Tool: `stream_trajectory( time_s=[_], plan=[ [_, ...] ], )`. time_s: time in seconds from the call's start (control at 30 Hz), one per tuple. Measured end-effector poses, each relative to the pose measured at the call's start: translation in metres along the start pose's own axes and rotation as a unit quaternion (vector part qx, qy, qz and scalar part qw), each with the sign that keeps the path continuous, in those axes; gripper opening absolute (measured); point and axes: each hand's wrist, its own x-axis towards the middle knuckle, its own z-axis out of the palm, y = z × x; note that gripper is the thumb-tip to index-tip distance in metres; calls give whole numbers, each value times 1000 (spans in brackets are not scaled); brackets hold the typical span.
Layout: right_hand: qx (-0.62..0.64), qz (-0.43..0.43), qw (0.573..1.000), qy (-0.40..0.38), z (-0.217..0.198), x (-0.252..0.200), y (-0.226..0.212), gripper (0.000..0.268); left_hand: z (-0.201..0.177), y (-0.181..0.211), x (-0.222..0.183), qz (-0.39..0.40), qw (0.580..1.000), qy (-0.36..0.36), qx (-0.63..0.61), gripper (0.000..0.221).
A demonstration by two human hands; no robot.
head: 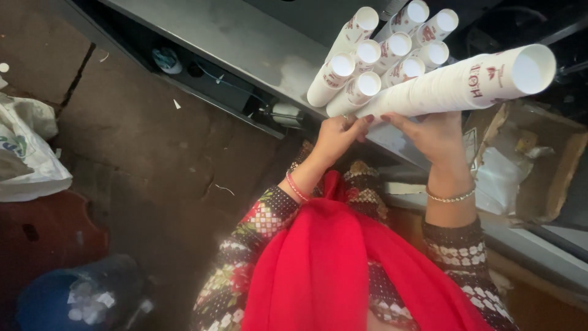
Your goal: Manually counting and packaging paper cups into plastic bags at a production station.
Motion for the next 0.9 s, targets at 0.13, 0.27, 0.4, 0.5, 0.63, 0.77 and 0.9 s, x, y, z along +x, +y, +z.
stream_trajectory(
  time_s=[0.13, 0.27, 0.4, 0.5, 0.63, 0.77, 0.9],
  plan=[
    [8, 19, 1000, -3, 1, 2, -6, 52, 1, -1, 1, -3, 1000, -1, 14, 48],
    [20, 24, 999, -7, 1, 2, -5, 51, 0, -1, 3, 2, 1000, -9, 29, 49],
    [27, 23, 999, -12, 2, 3, -2, 50, 1, 4, 4, 4, 999, -14, 32, 48],
    [26, 18, 999, -15, 4, 5, -7, 49, 5, 3, 6, 4, 999, -5, 33, 46],
    [-42, 27, 999, -4, 9, 9, -19, 49, 13, -1, 9, -32, 997, -13, -75, 45],
    [-92, -29, 995, 10, -3, 12, -22, 43, 18, -6, 16, -47, 999, 15, -23, 45],
    [-258, -89, 962, 34, -42, -6, -41, 37, 3, 16, -2, -6, 998, 6, 61, 50]
  ],
)
